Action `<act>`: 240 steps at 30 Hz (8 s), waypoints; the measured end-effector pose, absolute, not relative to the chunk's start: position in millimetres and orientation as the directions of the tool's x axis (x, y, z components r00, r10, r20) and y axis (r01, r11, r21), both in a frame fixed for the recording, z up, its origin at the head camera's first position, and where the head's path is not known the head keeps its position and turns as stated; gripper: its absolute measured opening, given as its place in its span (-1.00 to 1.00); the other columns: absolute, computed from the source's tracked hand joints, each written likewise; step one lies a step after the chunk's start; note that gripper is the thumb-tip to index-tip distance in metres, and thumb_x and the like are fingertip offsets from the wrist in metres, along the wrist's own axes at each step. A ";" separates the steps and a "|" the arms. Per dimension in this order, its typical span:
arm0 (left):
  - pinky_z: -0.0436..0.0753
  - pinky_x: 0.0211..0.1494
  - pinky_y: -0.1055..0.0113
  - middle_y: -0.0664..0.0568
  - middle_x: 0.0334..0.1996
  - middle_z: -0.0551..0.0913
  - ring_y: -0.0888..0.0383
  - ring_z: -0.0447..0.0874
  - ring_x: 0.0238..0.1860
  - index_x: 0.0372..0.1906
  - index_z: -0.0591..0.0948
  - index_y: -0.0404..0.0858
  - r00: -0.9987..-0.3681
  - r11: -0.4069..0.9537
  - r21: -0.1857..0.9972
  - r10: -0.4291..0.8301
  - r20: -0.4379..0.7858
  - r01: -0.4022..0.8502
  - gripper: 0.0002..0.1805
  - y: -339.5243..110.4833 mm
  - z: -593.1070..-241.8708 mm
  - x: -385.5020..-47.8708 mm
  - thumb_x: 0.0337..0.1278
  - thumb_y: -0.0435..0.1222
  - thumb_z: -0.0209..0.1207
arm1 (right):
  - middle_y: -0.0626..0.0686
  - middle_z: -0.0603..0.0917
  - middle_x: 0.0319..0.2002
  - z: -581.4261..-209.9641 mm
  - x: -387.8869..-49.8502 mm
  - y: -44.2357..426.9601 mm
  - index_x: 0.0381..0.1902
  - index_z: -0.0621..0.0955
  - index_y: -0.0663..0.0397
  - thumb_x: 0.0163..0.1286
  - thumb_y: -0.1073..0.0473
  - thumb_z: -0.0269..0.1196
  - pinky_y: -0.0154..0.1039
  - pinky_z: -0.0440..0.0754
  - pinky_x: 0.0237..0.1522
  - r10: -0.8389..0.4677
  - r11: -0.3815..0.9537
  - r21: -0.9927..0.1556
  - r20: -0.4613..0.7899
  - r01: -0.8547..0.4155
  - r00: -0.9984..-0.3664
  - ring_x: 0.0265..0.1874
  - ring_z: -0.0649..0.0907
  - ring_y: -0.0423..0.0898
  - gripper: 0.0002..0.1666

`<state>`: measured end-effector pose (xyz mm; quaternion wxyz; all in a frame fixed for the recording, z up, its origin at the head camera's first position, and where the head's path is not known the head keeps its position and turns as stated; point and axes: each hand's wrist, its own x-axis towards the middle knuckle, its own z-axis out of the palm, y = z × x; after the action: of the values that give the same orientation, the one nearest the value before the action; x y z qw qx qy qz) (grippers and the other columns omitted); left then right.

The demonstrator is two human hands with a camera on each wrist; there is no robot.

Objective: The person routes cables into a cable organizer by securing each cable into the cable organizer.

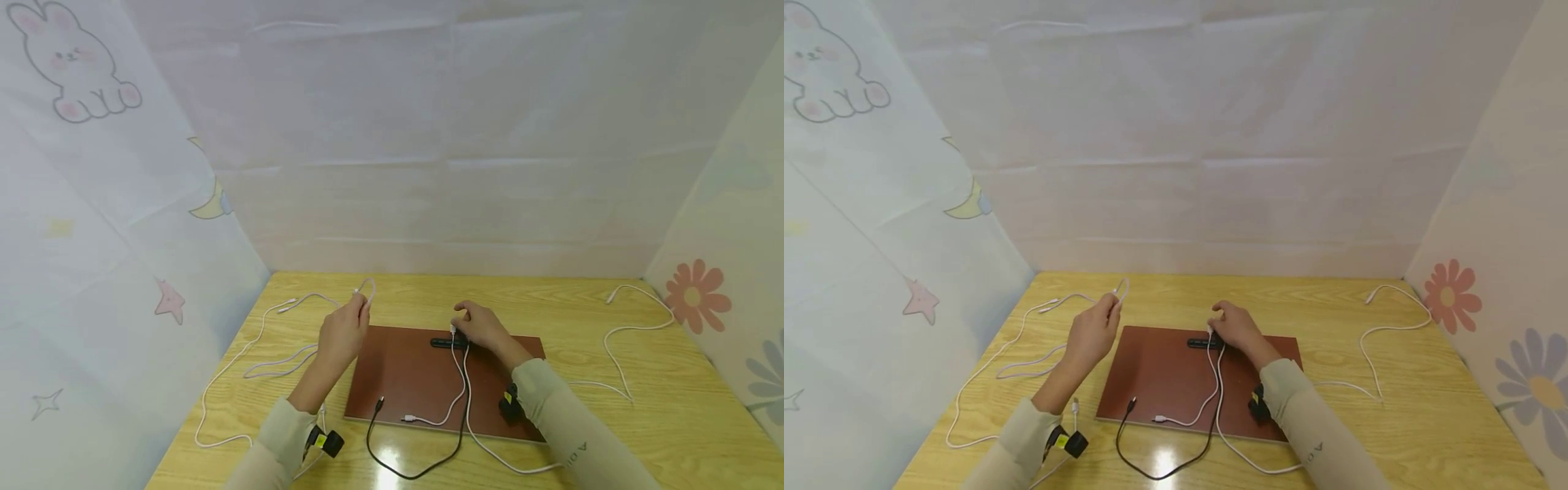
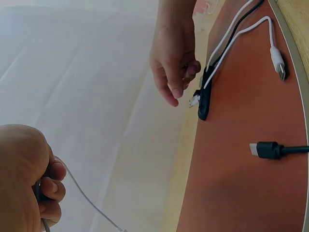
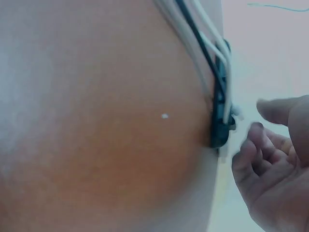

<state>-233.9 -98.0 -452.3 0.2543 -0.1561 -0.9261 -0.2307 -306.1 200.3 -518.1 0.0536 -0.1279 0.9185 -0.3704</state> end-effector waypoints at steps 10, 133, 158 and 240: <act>0.20 -0.65 0.45 0.15 -0.70 0.38 0.30 0.19 -0.72 -0.27 0.53 -0.25 -0.786 0.823 0.333 0.204 0.583 0.460 -0.87 -87.1 -443.8 -227.1 0.48 -0.31 0.12 | 0.13 0.70 -0.17 -495.9 -302.1 188.1 0.11 0.64 0.16 0.58 0.03 0.13 -0.13 0.54 -0.38 -0.274 0.658 -0.713 0.071 -0.241 -0.959 -0.49 0.58 -0.07 -0.63; 0.51 -0.44 0.28 0.18 -0.58 0.53 0.25 0.58 -0.48 -0.41 0.50 0.05 -0.744 0.753 0.115 0.658 -0.114 0.648 -0.76 -34.4 -511.2 -206.3 0.50 -0.11 0.09 | 0.34 0.73 -0.16 -493.3 -317.9 170.3 0.01 0.66 0.39 0.59 0.09 0.12 0.05 0.70 -0.05 -0.204 0.264 -0.960 -0.150 0.093 -0.967 -0.45 0.69 -0.13 -0.59; 0.45 -0.40 0.39 0.27 -0.60 0.50 0.34 0.45 -0.55 -0.42 0.55 0.06 -0.666 0.682 0.171 0.731 -0.148 0.711 -0.75 -28.0 -511.6 -201.8 0.48 -0.19 0.04 | 0.33 0.75 -0.16 -506.1 -319.8 178.0 0.11 0.59 0.50 0.54 0.30 0.16 -0.07 0.75 -0.20 -0.243 0.382 -0.921 -0.177 0.073 -0.954 -0.33 0.78 0.05 -0.66; 0.36 -0.42 0.55 0.35 -0.60 0.50 0.41 0.42 -0.60 -0.28 0.63 0.10 -0.436 0.508 0.276 0.854 -0.282 0.816 -0.84 -27.0 -506.8 -222.2 0.48 -0.16 0.09 | 0.09 0.72 -0.16 -526.6 -313.6 158.0 -0.02 0.69 0.10 0.45 0.25 0.28 -0.10 0.59 -0.27 -0.371 0.800 -0.480 0.073 -0.359 -0.926 -0.24 0.67 -0.02 -0.81</act>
<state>-222.2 -27.0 -506.8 -0.1953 -0.4937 -0.8460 -0.0491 -313.6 158.0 -526.6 0.0123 -0.1925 0.9487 -0.2507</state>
